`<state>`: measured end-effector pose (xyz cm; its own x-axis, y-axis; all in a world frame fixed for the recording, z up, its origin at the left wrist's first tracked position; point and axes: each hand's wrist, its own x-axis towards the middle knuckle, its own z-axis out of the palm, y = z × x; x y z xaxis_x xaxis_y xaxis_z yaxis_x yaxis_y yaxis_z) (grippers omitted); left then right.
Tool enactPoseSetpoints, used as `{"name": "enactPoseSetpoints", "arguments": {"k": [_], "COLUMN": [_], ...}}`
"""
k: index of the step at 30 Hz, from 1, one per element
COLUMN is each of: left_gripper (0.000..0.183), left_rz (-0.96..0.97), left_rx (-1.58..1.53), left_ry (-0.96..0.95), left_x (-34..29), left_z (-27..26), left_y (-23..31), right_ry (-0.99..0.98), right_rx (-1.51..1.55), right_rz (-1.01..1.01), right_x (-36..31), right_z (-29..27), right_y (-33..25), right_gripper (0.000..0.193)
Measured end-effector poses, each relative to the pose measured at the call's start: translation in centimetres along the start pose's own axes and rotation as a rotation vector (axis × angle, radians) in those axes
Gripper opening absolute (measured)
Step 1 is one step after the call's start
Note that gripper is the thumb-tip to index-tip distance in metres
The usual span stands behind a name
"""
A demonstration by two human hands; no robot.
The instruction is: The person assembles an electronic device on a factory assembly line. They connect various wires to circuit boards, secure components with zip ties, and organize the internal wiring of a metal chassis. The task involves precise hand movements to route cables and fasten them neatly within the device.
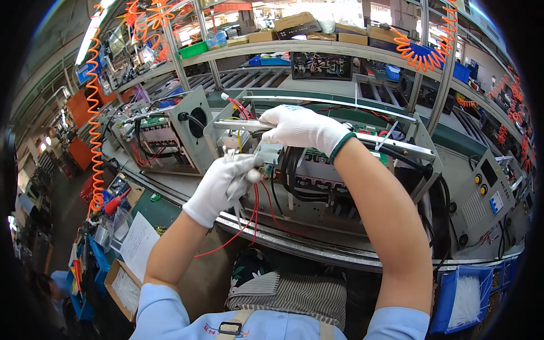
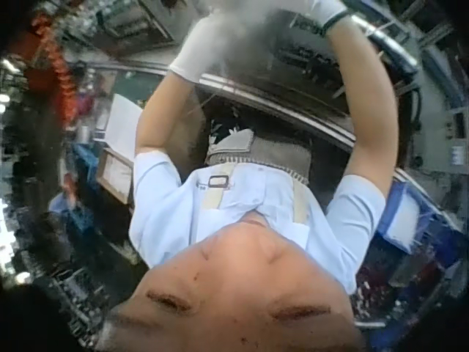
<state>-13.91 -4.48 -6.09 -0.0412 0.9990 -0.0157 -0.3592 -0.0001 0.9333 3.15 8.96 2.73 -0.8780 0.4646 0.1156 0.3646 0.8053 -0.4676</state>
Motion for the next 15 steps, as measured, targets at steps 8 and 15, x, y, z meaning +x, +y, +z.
{"name": "enactPoseSetpoints", "arguments": {"k": [8,15], "left_gripper": [0.010,0.017], "left_rz": [-0.049,-0.017], "left_rx": [-0.191,-0.127], "left_ry": [0.152,0.094], "left_x": [4.6,4.7], "left_z": [4.1,3.8], "left_y": [-0.3,-0.3], "right_ry": [0.043,-0.013], "right_rx": [0.006,0.113], "right_rz": [0.179,0.062], "right_x": [-1.0,-0.6], "right_z": [-0.2,-0.3], "right_y": [-1.1,0.3], "right_gripper": [0.080,0.053]}}
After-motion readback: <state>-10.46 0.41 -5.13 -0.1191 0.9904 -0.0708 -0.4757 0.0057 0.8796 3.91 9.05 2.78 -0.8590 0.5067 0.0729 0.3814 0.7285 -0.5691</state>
